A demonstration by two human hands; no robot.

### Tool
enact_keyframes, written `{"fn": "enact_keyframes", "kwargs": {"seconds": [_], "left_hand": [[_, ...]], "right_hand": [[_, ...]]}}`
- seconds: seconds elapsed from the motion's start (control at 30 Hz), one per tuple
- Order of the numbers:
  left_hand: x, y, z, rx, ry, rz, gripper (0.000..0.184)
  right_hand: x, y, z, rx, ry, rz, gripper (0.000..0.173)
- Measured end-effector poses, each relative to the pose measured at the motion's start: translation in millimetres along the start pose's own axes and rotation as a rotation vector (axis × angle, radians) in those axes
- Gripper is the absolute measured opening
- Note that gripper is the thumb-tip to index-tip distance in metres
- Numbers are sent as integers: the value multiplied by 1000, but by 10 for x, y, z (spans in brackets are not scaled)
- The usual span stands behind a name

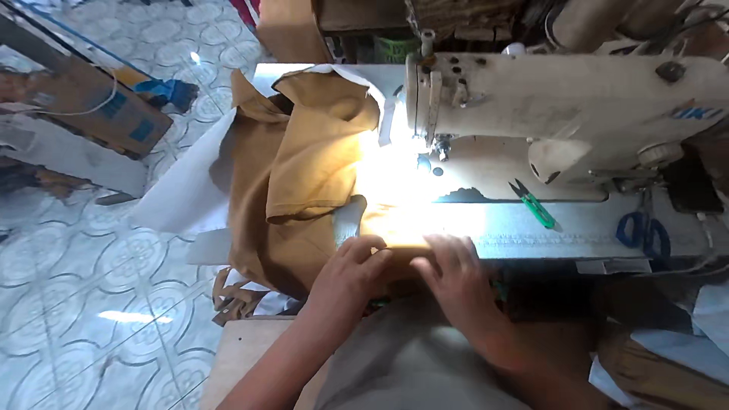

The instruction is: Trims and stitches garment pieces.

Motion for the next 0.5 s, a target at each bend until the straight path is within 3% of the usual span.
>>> {"fn": "enact_keyframes", "kwargs": {"seconds": [0.1, 0.23, 0.37, 0.5], "left_hand": [[-38, -46, -181, 0, 36, -49, 25], [-10, -240, -375, -8, 15, -188, 20], [142, -576, -448, 39, 23, -308, 12], [239, -983, -397, 2, 279, -312, 41]], "right_hand": [[309, -52, 52, -25, -212, -145, 27], [288, 348, 73, 167, -230, 147, 47], [304, 141, 127, 137, -365, 52, 32], [78, -303, 61, 32, -318, -156, 32]]}}
Point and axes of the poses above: each hand's wrist, its own z-axis away from the middle knuckle, its own y-axis out of the palm, x = y × z, the point moved 6 cm from there along -z, towards the middle knuckle, and after that the axes turned 3 degrees about -x, right-handed, at the moved point
